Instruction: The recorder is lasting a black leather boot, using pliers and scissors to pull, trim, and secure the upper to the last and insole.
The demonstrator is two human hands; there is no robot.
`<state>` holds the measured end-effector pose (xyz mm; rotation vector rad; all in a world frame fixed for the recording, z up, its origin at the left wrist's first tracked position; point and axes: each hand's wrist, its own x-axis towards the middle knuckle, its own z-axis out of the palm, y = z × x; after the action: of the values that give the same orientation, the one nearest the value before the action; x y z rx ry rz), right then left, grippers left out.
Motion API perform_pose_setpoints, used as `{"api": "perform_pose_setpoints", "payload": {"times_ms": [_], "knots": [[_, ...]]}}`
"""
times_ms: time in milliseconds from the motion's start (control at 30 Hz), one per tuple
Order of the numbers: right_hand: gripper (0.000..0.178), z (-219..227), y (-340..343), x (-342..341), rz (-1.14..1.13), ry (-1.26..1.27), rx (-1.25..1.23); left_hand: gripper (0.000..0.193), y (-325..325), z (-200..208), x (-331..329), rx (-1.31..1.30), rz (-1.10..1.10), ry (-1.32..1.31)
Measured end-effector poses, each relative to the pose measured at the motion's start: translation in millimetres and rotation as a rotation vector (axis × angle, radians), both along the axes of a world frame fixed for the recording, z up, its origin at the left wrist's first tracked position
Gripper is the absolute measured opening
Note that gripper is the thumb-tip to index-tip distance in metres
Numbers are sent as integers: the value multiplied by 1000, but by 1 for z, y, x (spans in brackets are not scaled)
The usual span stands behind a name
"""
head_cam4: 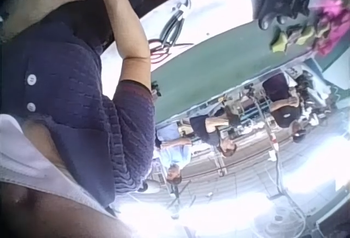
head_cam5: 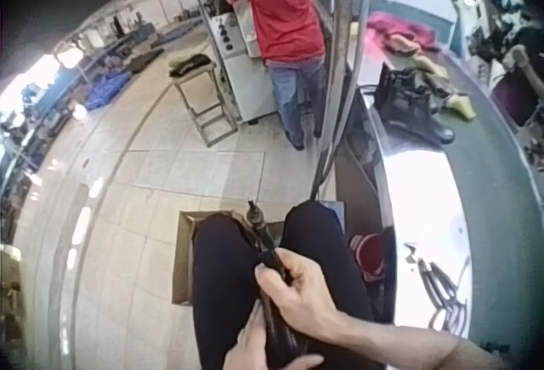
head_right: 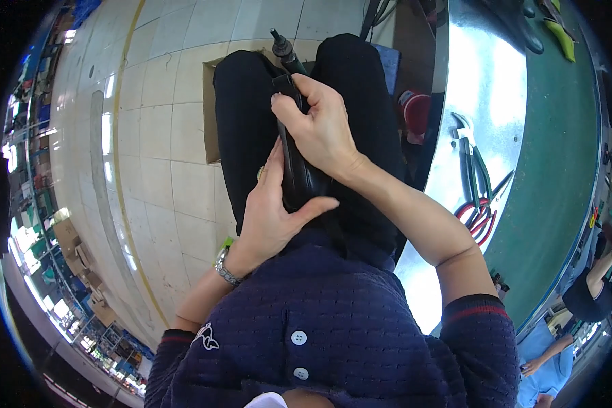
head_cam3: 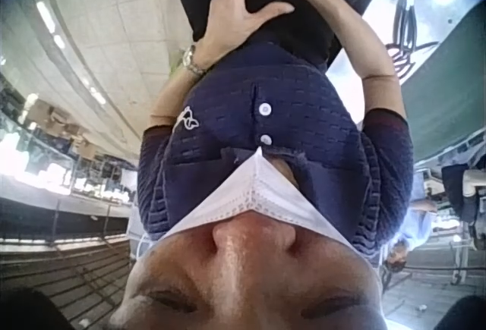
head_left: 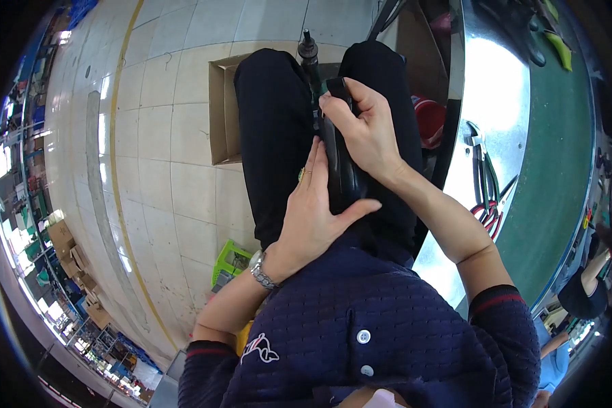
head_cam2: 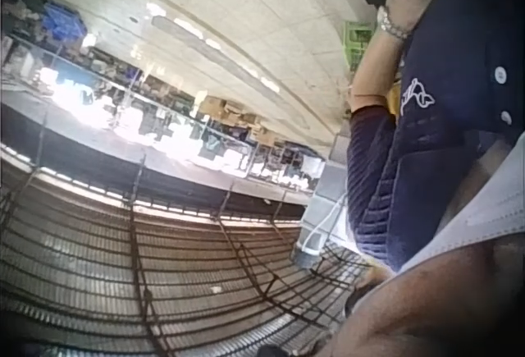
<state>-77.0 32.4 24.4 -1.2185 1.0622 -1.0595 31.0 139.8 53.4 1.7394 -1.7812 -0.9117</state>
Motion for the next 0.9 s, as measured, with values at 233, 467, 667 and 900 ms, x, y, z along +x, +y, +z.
{"api": "perform_pose_setpoints", "payload": {"times_ms": [233, 467, 667, 900], "knots": [[31, 8, -44, -33, 580, 201, 153, 88, 7, -16, 25, -115, -36, 203], [34, 12, -57, -48, 684, 275, 84, 87, -3, -16, 26, -86, 30, 321], [34, 29, -53, -37, 571, 469, -112, 85, -3, -23, 22, -218, -98, 174], [39, 32, -72, -10, 584, 833, -373, 84, -12, -30, 31, -187, -72, 206]]}}
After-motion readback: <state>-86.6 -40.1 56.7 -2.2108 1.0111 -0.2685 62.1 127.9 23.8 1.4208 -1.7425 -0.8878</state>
